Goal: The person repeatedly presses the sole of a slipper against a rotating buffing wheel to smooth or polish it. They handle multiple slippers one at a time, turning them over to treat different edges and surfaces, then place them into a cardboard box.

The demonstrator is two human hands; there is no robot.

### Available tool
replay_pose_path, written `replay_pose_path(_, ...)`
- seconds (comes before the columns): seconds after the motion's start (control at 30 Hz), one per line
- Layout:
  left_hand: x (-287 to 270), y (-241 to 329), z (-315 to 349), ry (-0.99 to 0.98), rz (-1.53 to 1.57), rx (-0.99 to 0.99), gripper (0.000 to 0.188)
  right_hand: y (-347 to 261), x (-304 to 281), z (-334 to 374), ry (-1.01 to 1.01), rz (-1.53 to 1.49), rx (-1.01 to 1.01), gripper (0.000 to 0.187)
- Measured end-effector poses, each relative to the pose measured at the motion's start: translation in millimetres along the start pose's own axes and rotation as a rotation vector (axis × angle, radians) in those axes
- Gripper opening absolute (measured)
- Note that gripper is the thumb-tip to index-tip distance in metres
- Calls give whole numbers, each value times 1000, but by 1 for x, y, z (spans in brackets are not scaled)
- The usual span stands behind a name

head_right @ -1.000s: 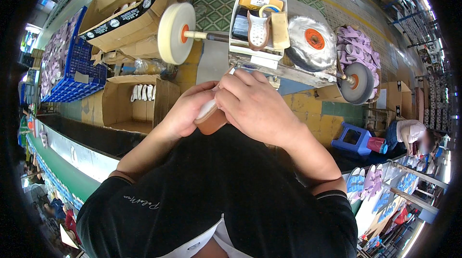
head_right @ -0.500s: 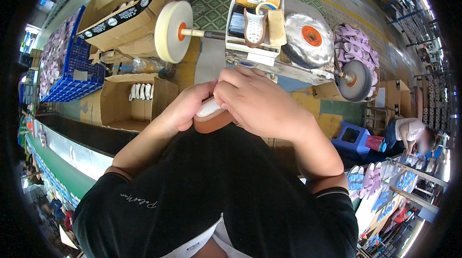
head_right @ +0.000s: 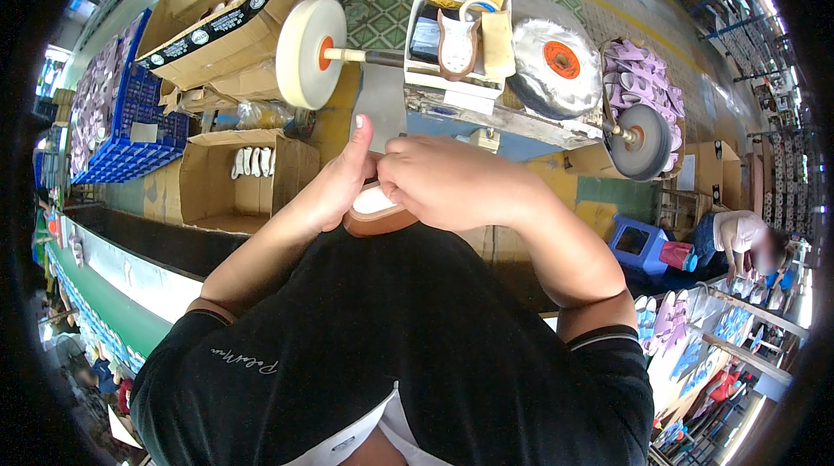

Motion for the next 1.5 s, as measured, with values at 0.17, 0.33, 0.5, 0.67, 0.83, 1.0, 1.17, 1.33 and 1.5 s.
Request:
replay_pose_path(0.17,2,3,3,4,13,-5,117,1,4,-5,6,19,65,11)
replay_pose_path(0.33,7,6,3,-20,32,57,115,19,7,-7,71,-147,187,30)
replay_pose_path(0.5,4,-3,-2,-36,-25,5,115,59,16,-16,-9,-330,339,45)
replay_pose_path(0.67,2,-7,-5,-92,-50,50,117,73,25,-20,-88,-462,368,37)
replay_pose_path(0.83,-19,-13,-8,-108,222,-182,106,63,11,-18,369,-490,380,17)
replay_pose_path(1.0,-55,-2,5,-190,692,-74,71,62,5,8,893,-621,327,9)
replay_pose_path(1.17,-86,2,21,-173,870,91,46,65,37,-3,986,-831,360,12)
replay_pose_path(1.33,-97,12,21,-167,1054,239,40,30,64,-46,740,-868,290,18)
replay_pose_path(1.5,-116,25,31,-233,1029,233,43,-5,35,-77,788,-494,168,42)
Point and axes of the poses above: each hand's wrist, its own z-axis away from the middle knuckle, its own x-axis out of the palm, y = z × x, the point moved 5 cm from there along -z, towards the middle knuckle
